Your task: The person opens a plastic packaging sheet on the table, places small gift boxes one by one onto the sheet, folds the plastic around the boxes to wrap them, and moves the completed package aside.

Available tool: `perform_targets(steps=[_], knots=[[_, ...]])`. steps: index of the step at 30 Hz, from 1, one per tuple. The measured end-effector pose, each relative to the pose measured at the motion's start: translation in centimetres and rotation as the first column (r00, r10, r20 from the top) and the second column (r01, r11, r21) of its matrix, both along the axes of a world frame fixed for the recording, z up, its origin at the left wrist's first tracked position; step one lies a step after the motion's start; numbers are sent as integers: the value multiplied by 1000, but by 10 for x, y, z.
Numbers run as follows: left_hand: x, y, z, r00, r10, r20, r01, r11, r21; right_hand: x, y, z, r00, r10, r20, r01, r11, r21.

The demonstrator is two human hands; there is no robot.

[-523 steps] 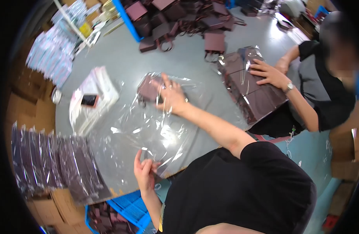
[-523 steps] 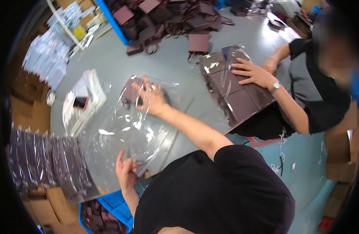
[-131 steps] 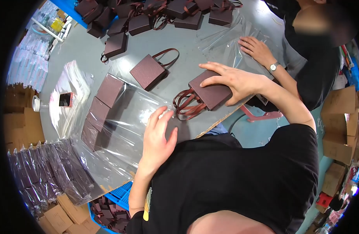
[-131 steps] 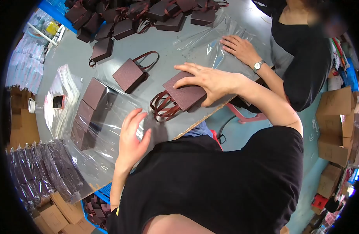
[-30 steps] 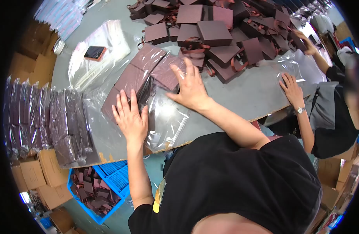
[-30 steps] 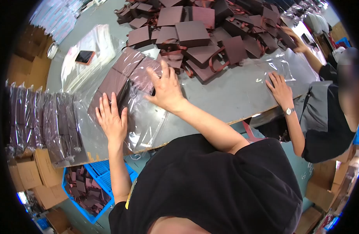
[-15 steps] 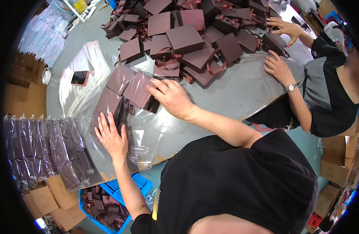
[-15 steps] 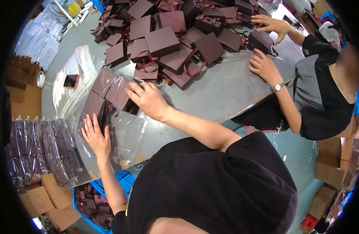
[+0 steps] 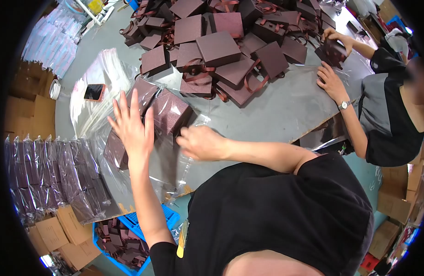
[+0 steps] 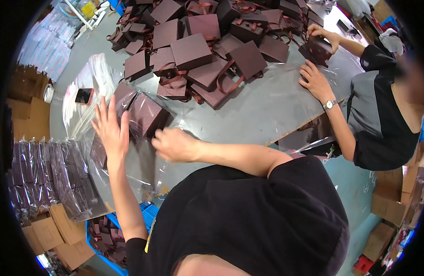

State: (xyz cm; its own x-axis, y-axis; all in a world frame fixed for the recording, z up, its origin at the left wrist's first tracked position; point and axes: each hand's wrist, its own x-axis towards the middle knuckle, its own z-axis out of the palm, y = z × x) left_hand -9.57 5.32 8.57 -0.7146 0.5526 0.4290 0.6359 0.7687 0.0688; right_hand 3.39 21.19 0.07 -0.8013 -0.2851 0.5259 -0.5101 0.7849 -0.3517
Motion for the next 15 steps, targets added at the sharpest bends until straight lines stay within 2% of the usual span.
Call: perform_targets(steps=[1,3,6,9,10,12,13,15], knots=[[-8,5,-8,996,47,75,-43,998,-55,-5,-3,-1,990,-115,79,113,993,33],[-22,14,-30,967,140,211,-104,979,-173,-11,-1,1,968,-85,234,86,996,9],[-27,8,-38,972,113,206,-78,982,-172,-10,-3,9,924,-83,374,90,996,-2],[-29,7,-39,964,109,241,-69,983,-167,-10,8,14,922,-12,388,14,1000,-3],[-31,7,-37,957,109,268,-66,984,-166,-5,18,32,856,67,513,-36,997,-72],[-35,6,-27,933,108,343,-53,985,-164,8,52,50,951,189,243,-117,953,-280],[-35,9,-20,935,80,346,-68,997,-48,15,75,58,969,229,90,-182,913,-366],[-45,24,-7,989,-76,130,61,992,113,32,136,74,978,-192,82,208,913,-351]])
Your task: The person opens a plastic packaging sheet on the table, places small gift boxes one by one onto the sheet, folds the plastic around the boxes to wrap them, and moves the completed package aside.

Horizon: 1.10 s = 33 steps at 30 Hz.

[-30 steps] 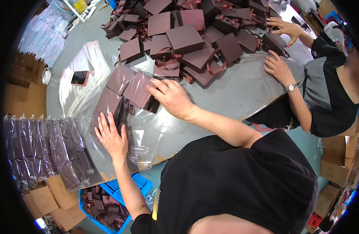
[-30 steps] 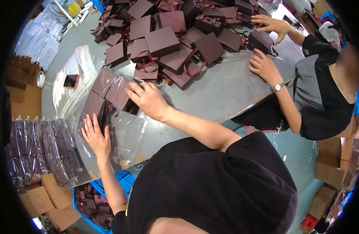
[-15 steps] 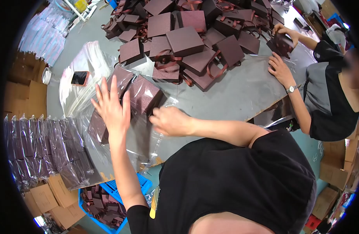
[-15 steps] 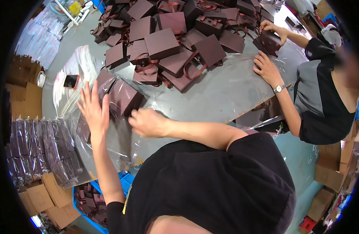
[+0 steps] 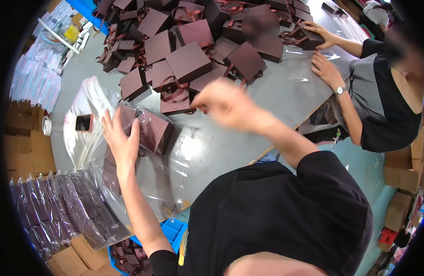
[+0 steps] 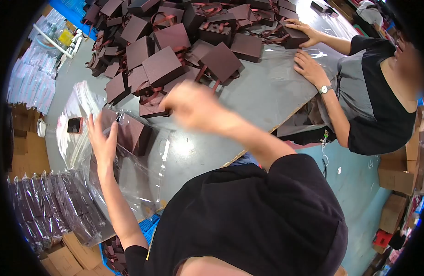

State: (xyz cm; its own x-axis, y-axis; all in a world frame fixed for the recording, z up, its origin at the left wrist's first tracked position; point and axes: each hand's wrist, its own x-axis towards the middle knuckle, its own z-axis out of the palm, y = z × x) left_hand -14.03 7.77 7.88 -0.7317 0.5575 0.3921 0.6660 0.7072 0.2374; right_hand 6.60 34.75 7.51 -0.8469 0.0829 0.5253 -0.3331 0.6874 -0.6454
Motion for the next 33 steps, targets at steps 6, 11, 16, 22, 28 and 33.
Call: perform_targets(steps=[6,11,16,22,28,33], knots=[[12,133,51,848,-493,196,504,864,-8,10,123,-17,866,-489,102,297,668,682],[-14,189,24,826,-519,218,544,835,-76,6,148,-26,907,-402,126,197,669,716],[61,166,69,902,-409,137,409,912,31,60,125,25,792,-447,415,290,874,389],[185,84,44,947,-311,78,314,949,-34,110,90,22,843,-363,398,433,896,-98],[225,70,-12,861,-214,461,339,917,-209,112,47,4,808,-274,521,495,795,-349],[203,50,-39,754,-446,483,478,876,64,114,20,31,892,-223,394,428,696,-577]])
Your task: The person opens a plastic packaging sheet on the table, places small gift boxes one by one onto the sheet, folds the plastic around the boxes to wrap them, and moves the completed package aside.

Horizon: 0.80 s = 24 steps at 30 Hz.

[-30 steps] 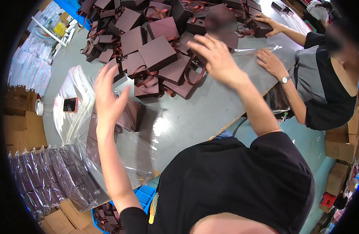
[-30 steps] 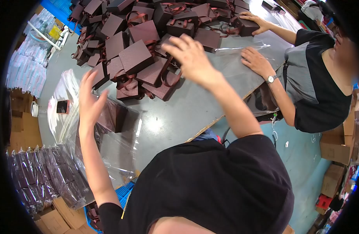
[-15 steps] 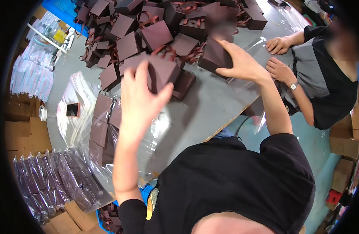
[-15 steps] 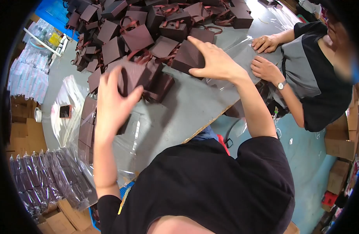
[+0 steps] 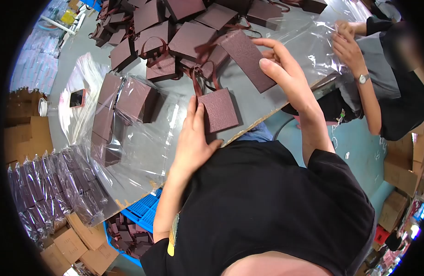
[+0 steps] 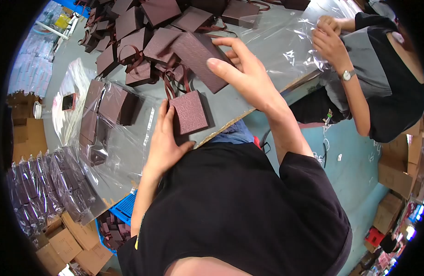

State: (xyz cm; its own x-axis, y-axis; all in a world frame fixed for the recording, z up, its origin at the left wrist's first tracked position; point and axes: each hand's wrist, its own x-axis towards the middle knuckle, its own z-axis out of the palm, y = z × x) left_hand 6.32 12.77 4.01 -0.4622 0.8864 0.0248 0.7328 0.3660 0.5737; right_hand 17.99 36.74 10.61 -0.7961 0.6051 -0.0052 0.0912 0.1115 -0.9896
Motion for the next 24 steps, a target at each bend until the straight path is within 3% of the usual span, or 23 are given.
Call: perform_targets(steps=[1,3,5,7,8,9,11,12,18,24], knots=[[-9,-2,-6,999,-40,28,36,994,104,2,-8,7,997,-12,-73,11,1000,-12],[-13,-2,-8,998,-23,55,13,985,175,6,-28,15,995,-81,-51,95,885,455],[-8,0,-18,990,17,139,-50,970,239,7,-47,9,991,-61,-121,127,738,663],[0,6,-28,993,74,96,-104,929,355,3,-70,-7,979,-114,-169,202,659,724],[3,7,-40,982,89,166,-150,901,407,0,-79,-17,981,-135,-139,193,609,770],[5,8,-49,967,100,235,-200,868,455,-2,-86,-28,988,-148,-43,122,585,802],[12,8,-48,917,157,367,-306,868,392,-6,-90,-65,992,-118,51,19,524,851],[14,7,-48,883,187,430,-356,864,355,-5,-90,-66,994,-110,22,39,526,850],[16,7,-44,840,124,528,-382,827,413,-9,-97,-60,977,-189,96,22,542,840],[15,-1,-37,806,160,571,-373,885,279,-10,-102,-54,973,-153,173,-52,583,811]])
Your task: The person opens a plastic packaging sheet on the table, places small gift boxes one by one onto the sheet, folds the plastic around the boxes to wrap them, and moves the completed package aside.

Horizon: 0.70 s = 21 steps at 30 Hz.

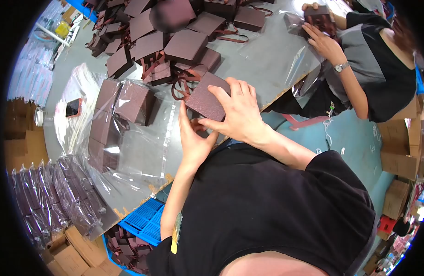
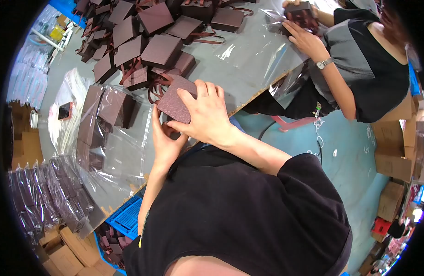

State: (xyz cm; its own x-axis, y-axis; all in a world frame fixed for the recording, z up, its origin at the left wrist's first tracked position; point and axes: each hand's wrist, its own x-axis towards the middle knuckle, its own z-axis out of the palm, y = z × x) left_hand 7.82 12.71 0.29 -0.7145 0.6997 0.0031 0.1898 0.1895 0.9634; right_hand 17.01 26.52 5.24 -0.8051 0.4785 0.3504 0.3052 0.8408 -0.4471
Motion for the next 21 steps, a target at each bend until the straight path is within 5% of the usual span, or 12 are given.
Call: perform_targets(steps=[3,5,6,8,13,18,21], knots=[[2,-17,37,847,3,-531,-114,978,-175,11,15,12,996,8,-90,-32,961,-274],[1,-11,77,684,-123,-719,-13,984,-180,26,40,14,944,-57,-326,-50,949,-312],[3,-7,91,584,-177,-792,39,981,-191,35,53,10,951,-103,-293,-4,939,-343],[12,22,104,584,-273,-765,-14,939,-345,50,79,-6,980,-129,-151,64,925,-375],[11,69,73,569,-473,-673,-141,750,-646,54,81,-42,986,158,46,-150,979,-137],[9,68,70,626,-439,-644,-97,776,-623,31,81,-46,983,181,29,-177,977,-121],[7,67,68,621,-444,-646,-83,782,-618,11,97,-50,911,393,125,-403,913,67]])
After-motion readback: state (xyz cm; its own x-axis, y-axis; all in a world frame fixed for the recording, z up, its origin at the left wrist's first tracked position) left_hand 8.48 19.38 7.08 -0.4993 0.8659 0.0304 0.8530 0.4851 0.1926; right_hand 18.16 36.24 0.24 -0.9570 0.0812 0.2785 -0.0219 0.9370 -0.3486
